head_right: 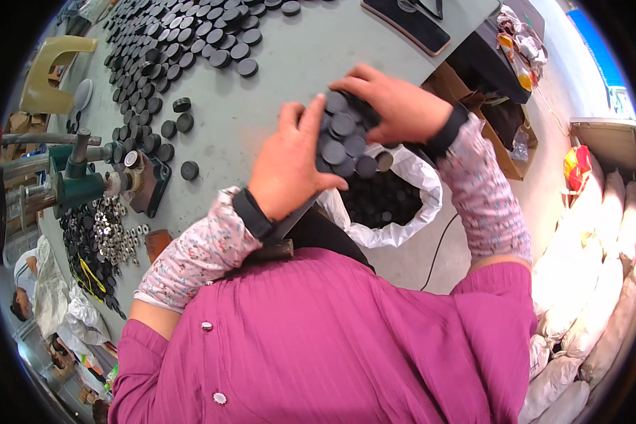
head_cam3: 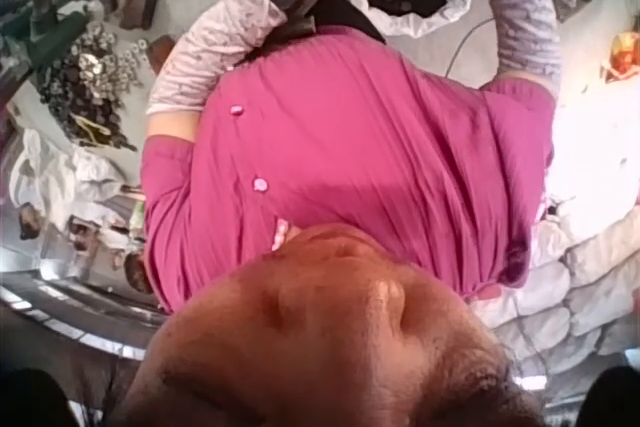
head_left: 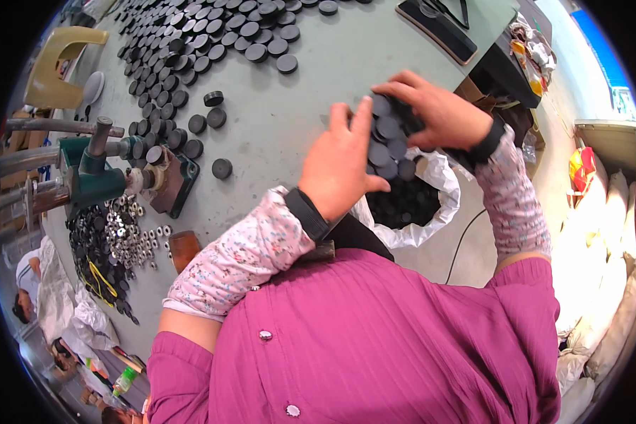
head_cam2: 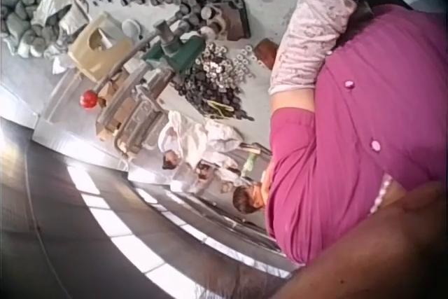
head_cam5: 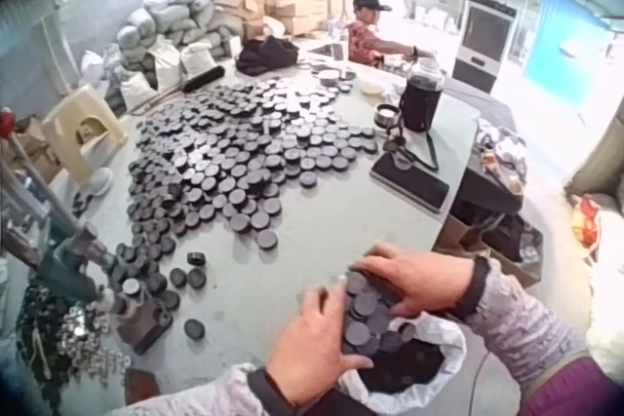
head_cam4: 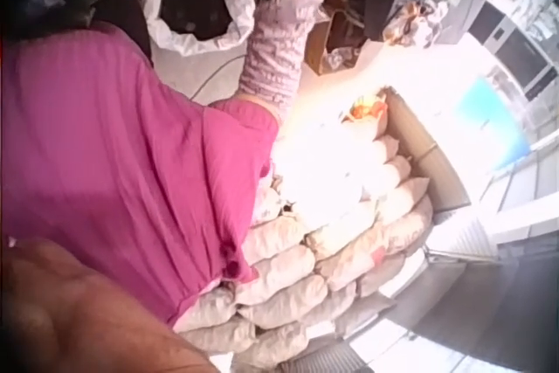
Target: Using a hand-press to assemble rubber disks with metal components.
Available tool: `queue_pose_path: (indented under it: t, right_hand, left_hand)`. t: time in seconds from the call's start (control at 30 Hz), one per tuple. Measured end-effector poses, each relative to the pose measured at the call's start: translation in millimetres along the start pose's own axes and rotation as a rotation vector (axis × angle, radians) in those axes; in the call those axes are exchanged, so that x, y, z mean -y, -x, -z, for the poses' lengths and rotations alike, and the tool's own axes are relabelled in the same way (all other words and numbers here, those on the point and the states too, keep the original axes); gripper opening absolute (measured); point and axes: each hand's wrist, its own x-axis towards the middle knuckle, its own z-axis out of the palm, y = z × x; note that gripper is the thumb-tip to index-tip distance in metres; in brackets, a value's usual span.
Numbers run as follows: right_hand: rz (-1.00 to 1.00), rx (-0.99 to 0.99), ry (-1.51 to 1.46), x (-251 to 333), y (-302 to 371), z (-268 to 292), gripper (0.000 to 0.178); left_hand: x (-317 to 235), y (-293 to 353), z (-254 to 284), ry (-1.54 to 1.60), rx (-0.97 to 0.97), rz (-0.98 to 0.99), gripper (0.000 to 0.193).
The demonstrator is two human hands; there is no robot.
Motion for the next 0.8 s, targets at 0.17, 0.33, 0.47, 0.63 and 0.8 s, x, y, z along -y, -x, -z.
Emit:
queue_pose_path:
  t: [0.17,0.33,0.47,0.63,0.8]
  right_hand:
    - [-0.246,0.075,-0.217,18.8,76.3,-1.5,0.085]
    - [-0.194,-0.1,-0.182,-14.0,104.5,-9.7,0.068]
    - [-0.167,-0.129,-0.105,-23.6,66.1,0.2,0.047]
    - [-0.029,-0.246,0.092,-41.1,-44.1,23.1,0.053]
    - [-0.468,-0.286,0.456,-75.8,-169.5,57.6,0.089]
  left_hand:
    - [-22.8,26.2,-17.0,0.307,0.228,-0.171,0.116]
    - [7.0,39.2,43.1,-0.015,0.103,-0.153,0.078]
    - [83.9,77.0,109.0,-0.49,-0.074,0.178,0.073]
    - [129.9,88.4,99.6,-0.149,-0.171,0.247,0.053]
    - [138.1,28.5,96.6,-0.383,-0.624,0.0,0.059]
